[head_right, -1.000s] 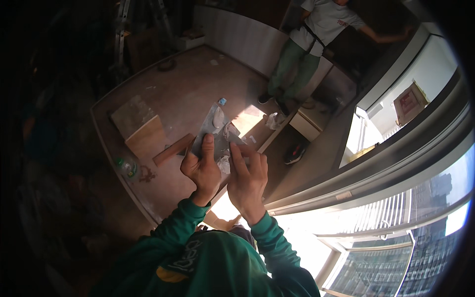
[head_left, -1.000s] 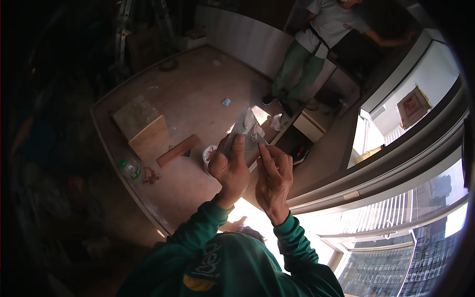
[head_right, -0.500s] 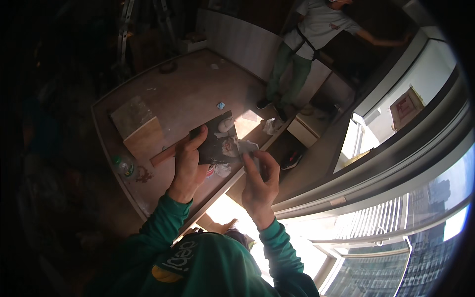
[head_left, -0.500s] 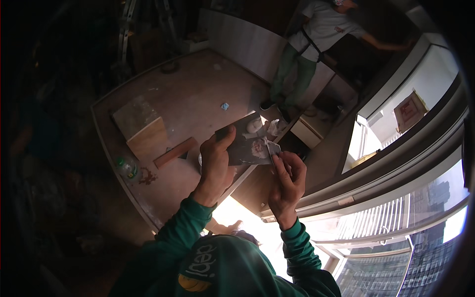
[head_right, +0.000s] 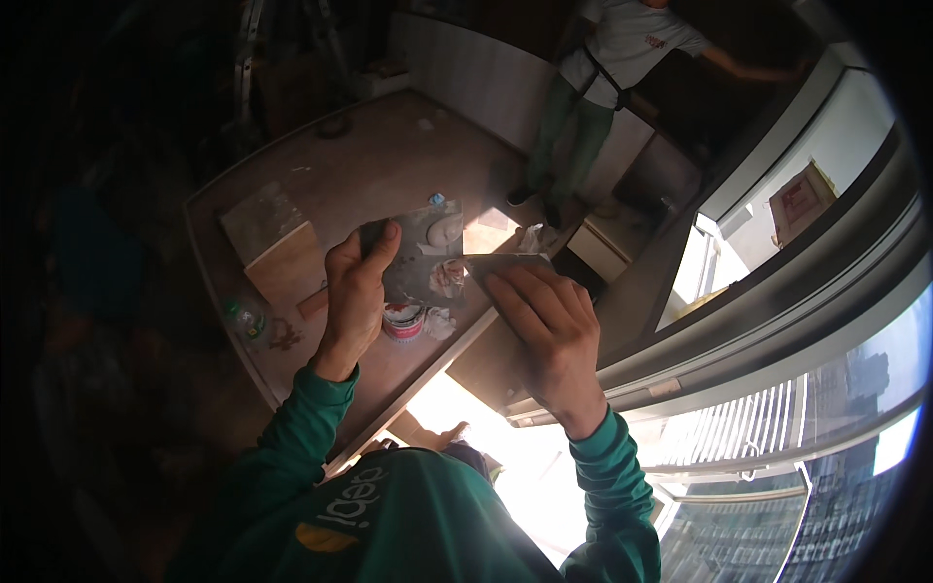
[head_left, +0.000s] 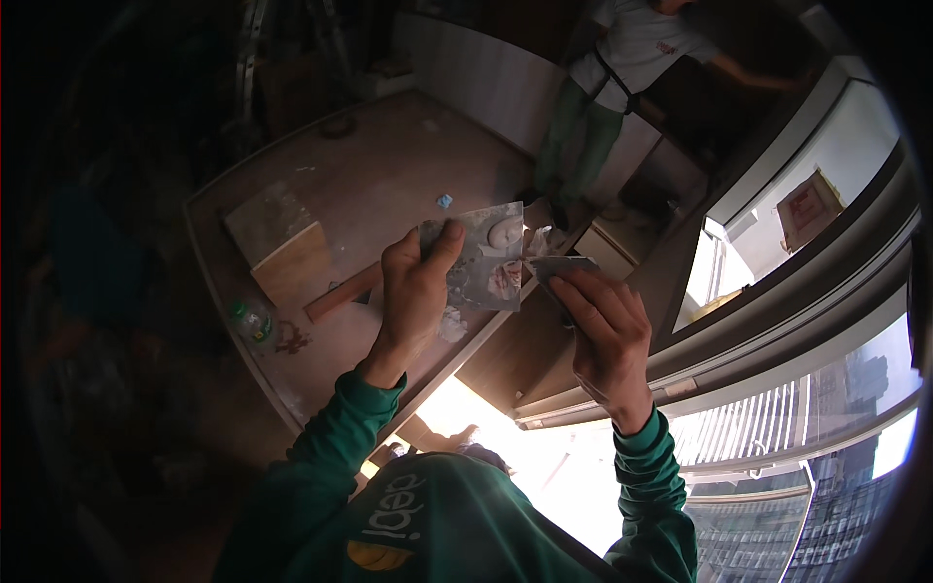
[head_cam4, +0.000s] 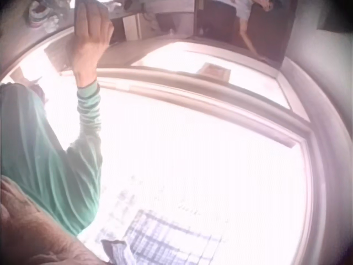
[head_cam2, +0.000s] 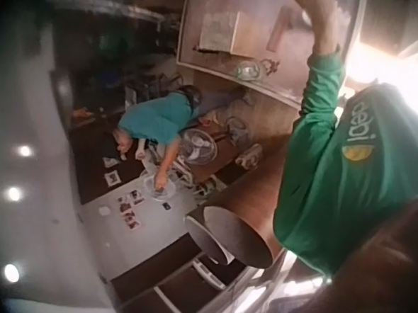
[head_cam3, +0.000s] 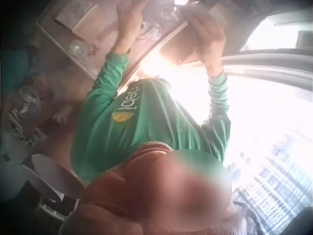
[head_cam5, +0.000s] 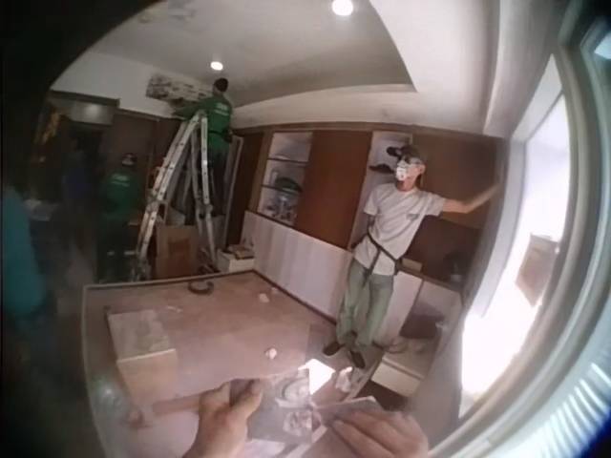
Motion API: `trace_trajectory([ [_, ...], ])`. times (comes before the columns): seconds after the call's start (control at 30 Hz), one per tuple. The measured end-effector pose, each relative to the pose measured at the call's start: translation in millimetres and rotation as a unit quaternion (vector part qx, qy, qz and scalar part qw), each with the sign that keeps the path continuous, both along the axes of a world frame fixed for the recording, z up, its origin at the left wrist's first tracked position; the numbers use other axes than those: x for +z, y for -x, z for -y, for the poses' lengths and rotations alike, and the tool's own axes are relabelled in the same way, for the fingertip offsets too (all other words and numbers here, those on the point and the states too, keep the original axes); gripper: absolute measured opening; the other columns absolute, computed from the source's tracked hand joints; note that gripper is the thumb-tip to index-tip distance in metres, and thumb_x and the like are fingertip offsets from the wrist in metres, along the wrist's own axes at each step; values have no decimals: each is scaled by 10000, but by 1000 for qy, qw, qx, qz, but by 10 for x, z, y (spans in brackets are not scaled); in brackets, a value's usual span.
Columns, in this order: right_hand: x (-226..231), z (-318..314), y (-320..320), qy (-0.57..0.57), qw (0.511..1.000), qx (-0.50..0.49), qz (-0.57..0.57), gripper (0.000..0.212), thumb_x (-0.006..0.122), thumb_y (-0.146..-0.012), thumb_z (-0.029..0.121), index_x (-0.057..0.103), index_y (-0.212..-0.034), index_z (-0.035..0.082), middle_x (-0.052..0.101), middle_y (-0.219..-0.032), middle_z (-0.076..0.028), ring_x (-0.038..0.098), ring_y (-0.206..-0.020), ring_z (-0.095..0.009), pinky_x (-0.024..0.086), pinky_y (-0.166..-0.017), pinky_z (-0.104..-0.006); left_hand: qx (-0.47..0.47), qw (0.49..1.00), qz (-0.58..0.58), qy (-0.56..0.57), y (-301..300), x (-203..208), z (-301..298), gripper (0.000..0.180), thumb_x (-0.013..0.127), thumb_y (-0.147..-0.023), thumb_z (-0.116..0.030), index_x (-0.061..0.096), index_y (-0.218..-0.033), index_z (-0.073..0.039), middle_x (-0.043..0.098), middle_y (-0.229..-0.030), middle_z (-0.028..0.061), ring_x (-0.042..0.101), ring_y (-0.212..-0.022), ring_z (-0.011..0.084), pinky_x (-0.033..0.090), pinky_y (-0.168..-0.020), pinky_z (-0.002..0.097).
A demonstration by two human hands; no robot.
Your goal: The person scoops a red paste from a container onto a flat metal trowel using a smaller tool. They then spread the paste evenly across the trowel's surface. Finally, they apply the paste to the upper frame of a glass door or window.
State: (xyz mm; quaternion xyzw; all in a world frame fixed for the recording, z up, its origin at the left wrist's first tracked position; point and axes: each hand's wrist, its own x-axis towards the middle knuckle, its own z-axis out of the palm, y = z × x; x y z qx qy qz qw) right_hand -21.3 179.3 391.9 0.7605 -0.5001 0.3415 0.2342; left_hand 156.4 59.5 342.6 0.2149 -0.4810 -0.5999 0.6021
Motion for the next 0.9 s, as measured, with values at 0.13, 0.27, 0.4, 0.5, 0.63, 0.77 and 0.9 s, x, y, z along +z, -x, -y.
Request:
trace_trajectory([
  [0.13,27,12,-7,-12,999,8,-43,431,604,-606,-16,679,-1024,52,647,-1040,-80,615,-945,-267,471,-760,-369,35,998,15,45,90,132,-153,185,606,-950,-182,631,-900,-6,573,-736,-55,462,-665,19,383,-600,199],
  [0.27,-14,13,-39,-16,998,22,-55,417,605,-597,21,678,-1005,62,645,-1035,-60,612,-945,-240,470,-763,-363,68,994,28,77,147,39,-151,179,616,-943,-168,628,-887,1,562,-711,-52,449,-643,21,372,-583,202],
  [0.4,-202,21,-35,-27,998,38,-31,431,607,-590,18,677,-1012,64,646,-1032,-52,607,-946,-234,470,-765,-362,112,990,46,77,165,17,-157,186,618,-942,-168,624,-900,13,570,-716,-39,452,-637,32,374,-585,206],
  [0.5,-395,63,1,-51,997,63,-17,424,608,-600,3,676,-1015,59,646,-1035,-58,606,-939,-239,471,-766,-361,175,978,49,105,163,33,-160,191,618,-942,-182,626,-923,7,582,-738,-33,471,-663,38,380,-586,217],
  [0.63,-625,107,57,-46,986,83,139,372,612,-672,-70,681,-1024,30,645,-1057,-90,614,-921,-248,483,-768,-346,191,980,-23,48,78,-55,40,251,602,-951,-224,618,-984,24,612,-844,9,527,-728,72,427,-656,231],
  [0.77,-506,130,-196,13,943,127,307,344,613,-743,-122,680,-1057,2,635,-1091,-130,622,-951,-260,496,-805,-331,-27,969,-153,-190,89,-304,100,328,524,-983,-263,575,-1106,37,638,-992,85,627,-861,162,499,-794,303],
  [0.9,-683,312,-407,28,947,120,295,422,545,-765,-168,669,-1131,3,572,-1173,-182,614,-1012,-271,478,-897,-319,-61,953,-184,-234,123,-213,-82,331,446,-1009,-249,565,-1145,28,646,-1059,114,636,-982,200,508,-871,345],
])
